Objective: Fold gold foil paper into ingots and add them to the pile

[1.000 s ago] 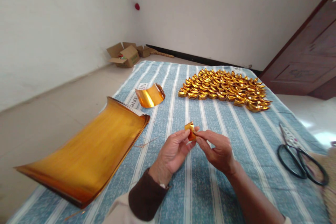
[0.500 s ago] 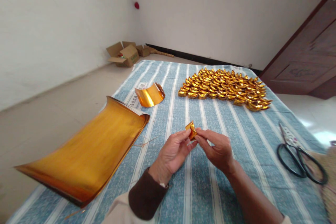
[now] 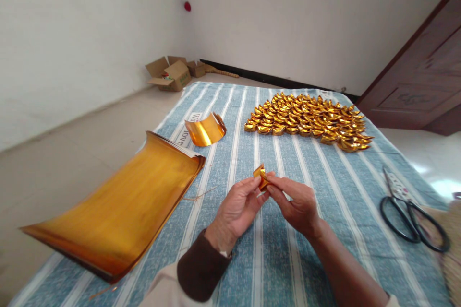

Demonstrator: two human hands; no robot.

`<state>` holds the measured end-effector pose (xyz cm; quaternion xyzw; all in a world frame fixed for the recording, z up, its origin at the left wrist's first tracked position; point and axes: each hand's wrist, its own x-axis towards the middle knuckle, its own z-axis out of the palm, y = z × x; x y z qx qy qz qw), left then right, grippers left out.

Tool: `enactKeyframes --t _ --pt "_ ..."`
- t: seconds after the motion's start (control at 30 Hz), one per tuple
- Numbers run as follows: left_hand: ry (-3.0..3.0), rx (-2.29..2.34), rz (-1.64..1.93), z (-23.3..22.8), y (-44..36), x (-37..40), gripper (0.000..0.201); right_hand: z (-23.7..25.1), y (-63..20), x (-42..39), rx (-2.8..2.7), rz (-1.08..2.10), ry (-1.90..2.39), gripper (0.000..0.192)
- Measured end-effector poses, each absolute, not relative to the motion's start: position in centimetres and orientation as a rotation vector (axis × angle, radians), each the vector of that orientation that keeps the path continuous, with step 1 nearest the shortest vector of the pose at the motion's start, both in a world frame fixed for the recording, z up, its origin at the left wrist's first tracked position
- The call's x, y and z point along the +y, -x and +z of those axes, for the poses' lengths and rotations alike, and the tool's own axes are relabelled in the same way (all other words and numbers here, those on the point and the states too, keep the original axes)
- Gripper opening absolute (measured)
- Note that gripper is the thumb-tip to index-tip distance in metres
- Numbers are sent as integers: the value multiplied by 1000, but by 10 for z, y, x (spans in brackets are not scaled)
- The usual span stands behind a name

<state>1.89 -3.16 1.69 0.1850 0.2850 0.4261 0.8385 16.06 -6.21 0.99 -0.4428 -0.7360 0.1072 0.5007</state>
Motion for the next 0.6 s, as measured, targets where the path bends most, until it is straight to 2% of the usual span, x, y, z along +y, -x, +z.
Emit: enactKeyframes --t 0.3,0.6 --pt "-397 601 901 13 -19 -32 13 7 -163 -59 -1922 -3 1017 21" --pt "-395 599 894 11 -18 -32 12 6 -161 -59 -1916 -46 1013 23"
